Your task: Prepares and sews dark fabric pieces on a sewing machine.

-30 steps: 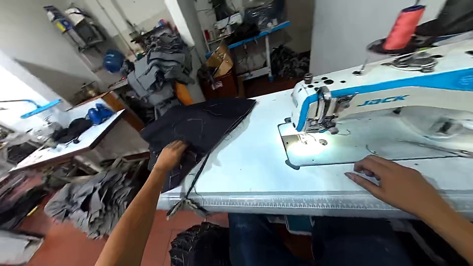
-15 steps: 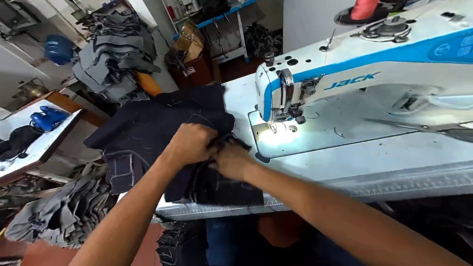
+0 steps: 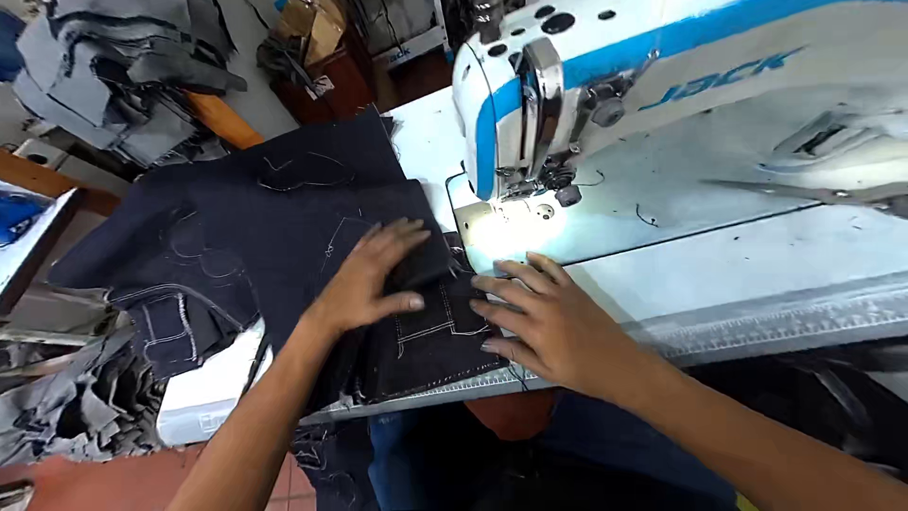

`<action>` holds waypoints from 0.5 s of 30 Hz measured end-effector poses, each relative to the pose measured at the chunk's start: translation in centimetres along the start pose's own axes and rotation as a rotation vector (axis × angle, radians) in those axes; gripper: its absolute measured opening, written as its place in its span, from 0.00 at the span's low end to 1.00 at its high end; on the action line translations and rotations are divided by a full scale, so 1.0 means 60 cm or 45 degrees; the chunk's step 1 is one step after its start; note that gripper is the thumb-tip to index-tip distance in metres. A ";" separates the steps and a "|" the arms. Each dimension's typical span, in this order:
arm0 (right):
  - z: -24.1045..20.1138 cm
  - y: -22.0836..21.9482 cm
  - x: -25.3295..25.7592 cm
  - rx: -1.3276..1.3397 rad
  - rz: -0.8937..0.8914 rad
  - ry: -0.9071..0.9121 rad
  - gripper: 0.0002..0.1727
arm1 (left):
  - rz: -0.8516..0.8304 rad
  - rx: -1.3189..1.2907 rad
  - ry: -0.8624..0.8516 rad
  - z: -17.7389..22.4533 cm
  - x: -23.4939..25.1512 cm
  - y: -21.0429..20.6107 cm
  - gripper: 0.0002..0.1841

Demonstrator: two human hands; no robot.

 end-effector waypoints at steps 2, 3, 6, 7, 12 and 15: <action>0.009 0.003 -0.014 -0.005 -0.004 -0.031 0.29 | 0.007 0.087 0.020 0.003 -0.007 -0.042 0.61; 0.010 0.005 -0.013 0.019 0.005 -0.048 0.29 | 0.036 0.096 0.019 0.013 -0.009 -0.048 0.58; 0.007 0.004 -0.003 0.015 0.015 -0.090 0.28 | 0.301 0.195 -0.081 0.049 -0.019 -0.037 0.31; 0.005 0.003 -0.001 -0.024 -0.004 -0.096 0.27 | 0.400 0.233 -0.138 0.058 -0.022 -0.028 0.19; 0.014 0.029 0.021 0.019 -0.273 -0.085 0.36 | 0.827 0.158 -0.034 0.087 -0.012 0.029 0.07; 0.040 0.038 0.075 0.107 -0.400 -0.103 0.38 | 0.715 0.074 -0.020 0.084 -0.008 0.001 0.08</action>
Point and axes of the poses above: each hand's wrist, its own x-axis towards the middle knuckle, its own y-axis out of the back of the hand, z = x × y, the point moved 2 cm from there along x, towards the middle knuckle, and after that the axes turned 2 degrees about -x, right-handed, at the moved point
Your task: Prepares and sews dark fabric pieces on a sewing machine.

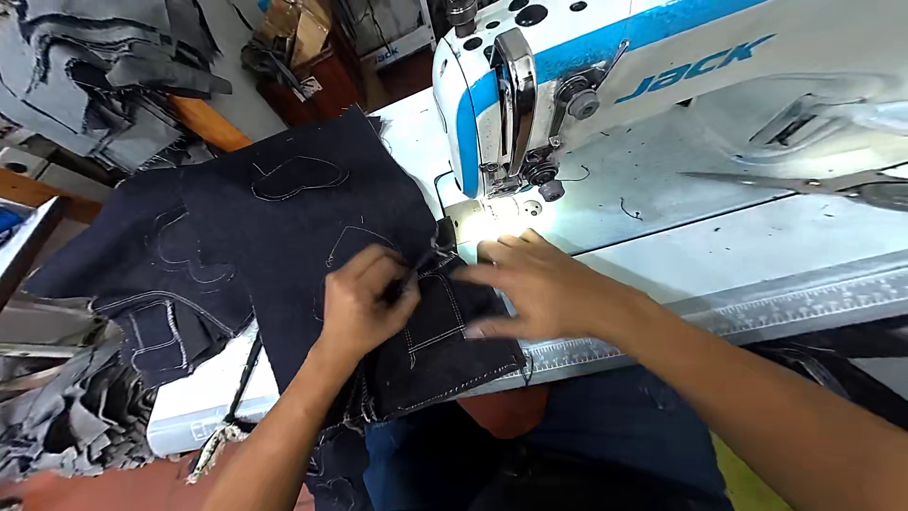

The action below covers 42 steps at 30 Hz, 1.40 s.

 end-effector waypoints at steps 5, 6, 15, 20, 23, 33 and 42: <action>0.032 -0.007 0.045 -0.136 0.009 -0.067 0.65 | -0.161 -0.162 -0.099 0.021 -0.036 -0.020 0.09; 0.031 -0.008 0.044 -0.143 -0.006 -0.050 0.67 | -0.190 -0.169 -0.104 0.027 -0.041 -0.020 0.09; 0.037 -0.010 0.031 -0.175 -0.138 -0.028 0.79 | -0.499 -0.423 -0.085 0.024 -0.058 -0.043 0.16; 0.036 0.006 -0.014 -0.054 0.083 -0.005 0.66 | -0.581 -0.357 -0.102 0.010 -0.066 -0.046 0.16; 0.005 0.003 -0.087 0.064 0.436 -0.040 0.33 | -0.613 -0.316 -0.132 0.010 -0.065 -0.046 0.18; -0.034 -0.084 -0.160 -0.250 0.595 -0.009 0.21 | -0.596 -0.171 -0.198 0.026 -0.064 -0.046 0.18; -0.037 -0.082 -0.157 -0.267 0.577 -0.005 0.21 | -0.596 -0.089 -0.243 0.027 -0.064 -0.047 0.18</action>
Point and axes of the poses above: each hand's wrist, its own x-axis towards the middle knuckle, its own y-axis out of the back of the hand, z = x × y, the point moved 2 cm from there along x, towards the middle knuckle, and after that the axes turned 2 degrees about -x, right-handed, at the moved point
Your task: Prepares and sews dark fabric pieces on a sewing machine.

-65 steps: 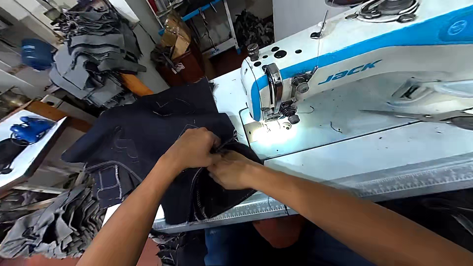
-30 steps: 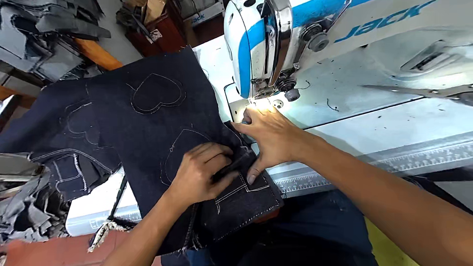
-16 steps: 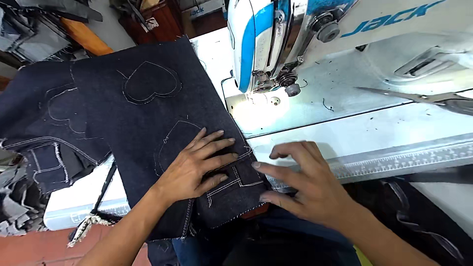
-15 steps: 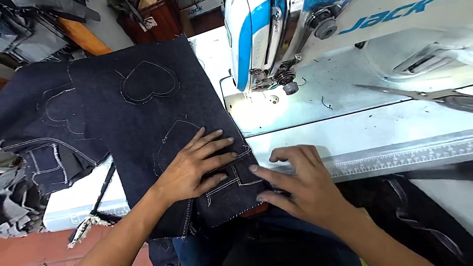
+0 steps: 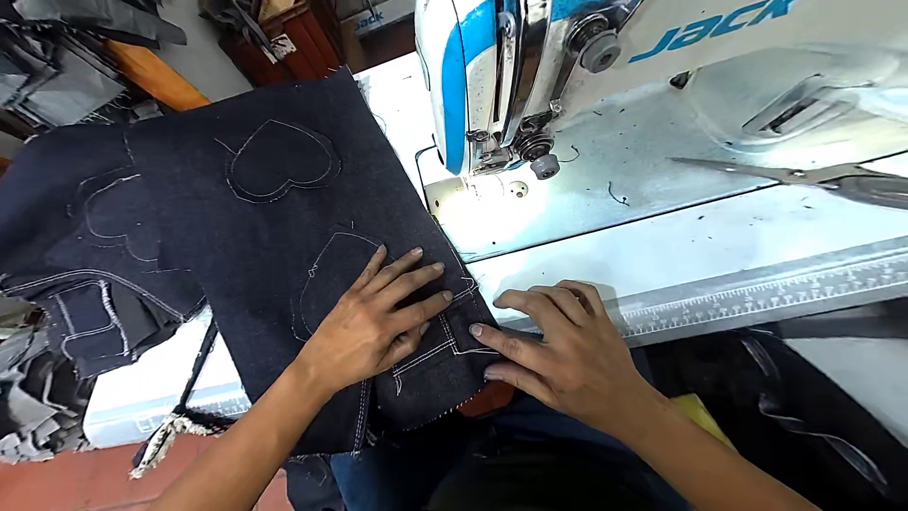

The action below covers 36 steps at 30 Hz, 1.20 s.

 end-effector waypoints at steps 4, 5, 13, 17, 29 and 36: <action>-0.006 0.006 0.012 0.044 -0.156 -0.018 0.37 | -0.071 0.074 0.002 0.004 0.002 0.008 0.23; -0.008 0.008 0.017 0.056 -0.194 -0.022 0.40 | -0.085 0.061 0.022 0.004 0.006 0.013 0.24; 0.014 0.030 0.028 -0.047 -0.253 -0.032 0.39 | 0.154 0.034 0.542 -0.039 0.079 -0.024 0.29; 0.044 0.045 0.021 0.060 -0.273 -0.091 0.32 | 0.091 -0.010 0.548 -0.042 0.119 -0.037 0.34; 0.030 0.021 0.043 -0.006 -0.249 -0.219 0.26 | 0.020 0.194 0.355 -0.075 0.153 -0.009 0.32; 0.055 0.019 0.056 0.013 -0.278 -0.190 0.26 | 0.025 -0.462 -0.226 0.011 0.025 -0.018 0.19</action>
Point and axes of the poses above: each hand's wrist, its own x-axis towards the middle knuckle, its own y-axis out of the back of the hand, z = x × y, the point moved 2 cm from there along x, towards the middle knuckle, and after that the axes turned 2 degrees about -x, right-handed, at the moved point
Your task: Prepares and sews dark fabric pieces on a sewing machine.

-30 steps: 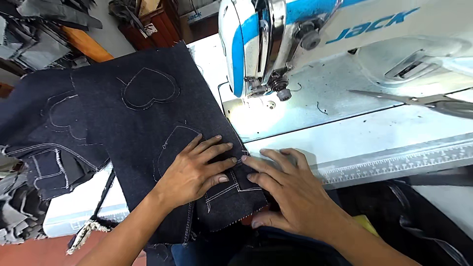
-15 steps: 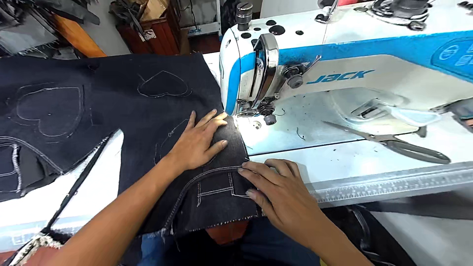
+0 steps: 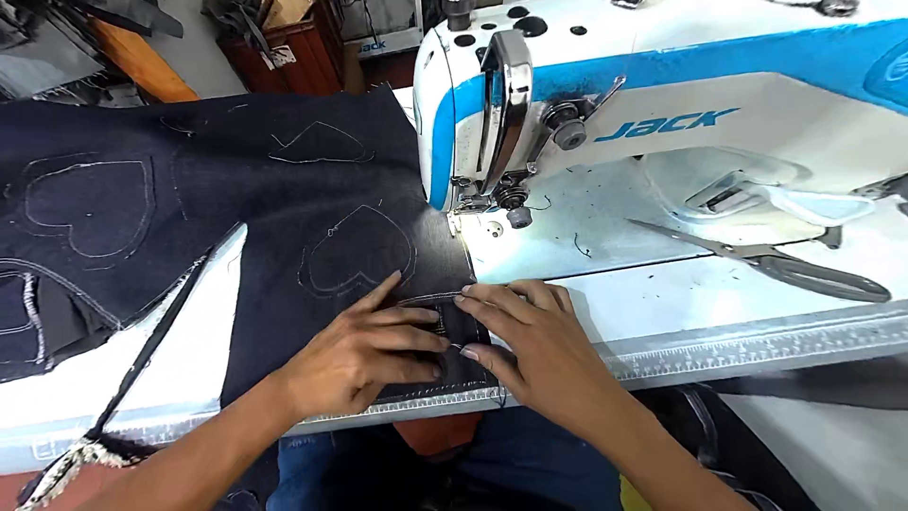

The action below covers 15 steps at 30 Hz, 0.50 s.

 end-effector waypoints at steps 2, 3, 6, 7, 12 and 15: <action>0.013 0.001 0.020 0.003 0.010 0.027 0.27 | -0.043 0.107 -0.038 -0.014 0.012 0.002 0.21; 0.019 0.003 0.032 -0.002 -0.002 0.040 0.28 | -0.059 0.164 -0.050 -0.021 0.018 0.006 0.21; 0.038 0.006 0.064 0.035 -0.018 0.083 0.28 | -0.115 0.303 -0.061 -0.042 0.035 0.019 0.24; 0.044 0.004 0.071 0.062 0.001 0.096 0.26 | -0.135 0.343 -0.061 -0.048 0.039 0.023 0.25; 0.044 -0.005 0.062 0.013 0.157 0.161 0.18 | -0.199 0.429 -0.060 -0.087 0.061 0.042 0.27; 0.042 -0.004 0.063 -0.053 0.133 0.108 0.20 | -0.226 0.454 -0.042 -0.110 0.074 0.052 0.29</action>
Point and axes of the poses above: each hand's wrist, its own x-axis towards the middle knuckle, its own y-axis out of the back of the hand, z = x × y, the point moved 2 cm from there along x, towards the middle knuckle, and after that the axes turned 2 degrees about -x, right-handed, at the moved point
